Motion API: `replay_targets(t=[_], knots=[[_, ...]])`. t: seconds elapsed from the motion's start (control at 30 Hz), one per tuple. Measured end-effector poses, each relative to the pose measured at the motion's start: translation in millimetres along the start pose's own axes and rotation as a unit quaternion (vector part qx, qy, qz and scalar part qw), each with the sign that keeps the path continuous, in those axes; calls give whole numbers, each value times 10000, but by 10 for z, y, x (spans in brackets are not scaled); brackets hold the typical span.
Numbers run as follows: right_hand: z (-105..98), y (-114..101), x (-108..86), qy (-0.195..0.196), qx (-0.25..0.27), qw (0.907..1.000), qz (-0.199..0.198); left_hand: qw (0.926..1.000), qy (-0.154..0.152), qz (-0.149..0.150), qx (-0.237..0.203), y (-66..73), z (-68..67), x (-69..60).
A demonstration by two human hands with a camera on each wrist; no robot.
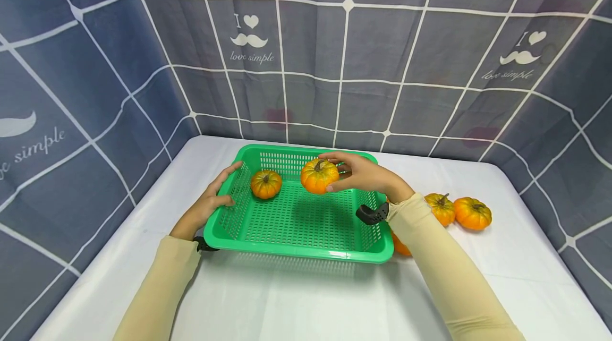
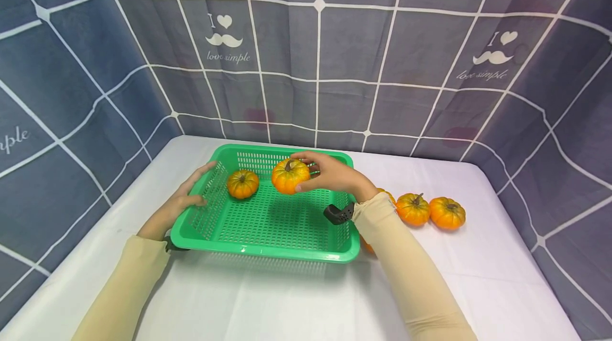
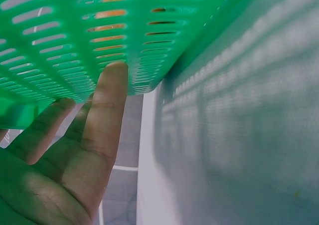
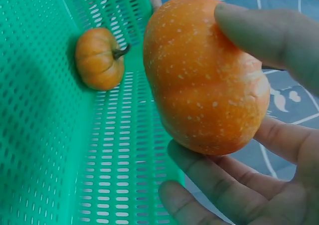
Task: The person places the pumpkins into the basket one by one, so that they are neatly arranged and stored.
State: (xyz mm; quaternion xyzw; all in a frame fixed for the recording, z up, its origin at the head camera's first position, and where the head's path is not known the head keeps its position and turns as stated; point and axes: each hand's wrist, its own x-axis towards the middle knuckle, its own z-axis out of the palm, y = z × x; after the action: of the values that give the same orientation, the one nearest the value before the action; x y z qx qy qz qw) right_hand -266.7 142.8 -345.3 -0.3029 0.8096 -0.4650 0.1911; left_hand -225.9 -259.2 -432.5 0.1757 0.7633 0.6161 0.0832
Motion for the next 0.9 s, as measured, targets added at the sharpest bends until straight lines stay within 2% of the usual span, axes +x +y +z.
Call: replay_targets(t=[0.47, 0.6, 0.8, 0.9], knots=[[70, 48, 342, -261, -956, 9951, 48, 9998, 37, 110, 135, -20, -9, 10], [110, 54, 433, -210, -1265, 9912, 336, 9999, 19, 73, 73, -23, -11, 10], [173, -5, 549, -206, -1832, 9804, 698, 10000, -48, 41, -47, -22, -17, 8], [193, -20, 603, -261, -1917, 9778, 808, 9999, -67, 42, -69, -18, -14, 8]])
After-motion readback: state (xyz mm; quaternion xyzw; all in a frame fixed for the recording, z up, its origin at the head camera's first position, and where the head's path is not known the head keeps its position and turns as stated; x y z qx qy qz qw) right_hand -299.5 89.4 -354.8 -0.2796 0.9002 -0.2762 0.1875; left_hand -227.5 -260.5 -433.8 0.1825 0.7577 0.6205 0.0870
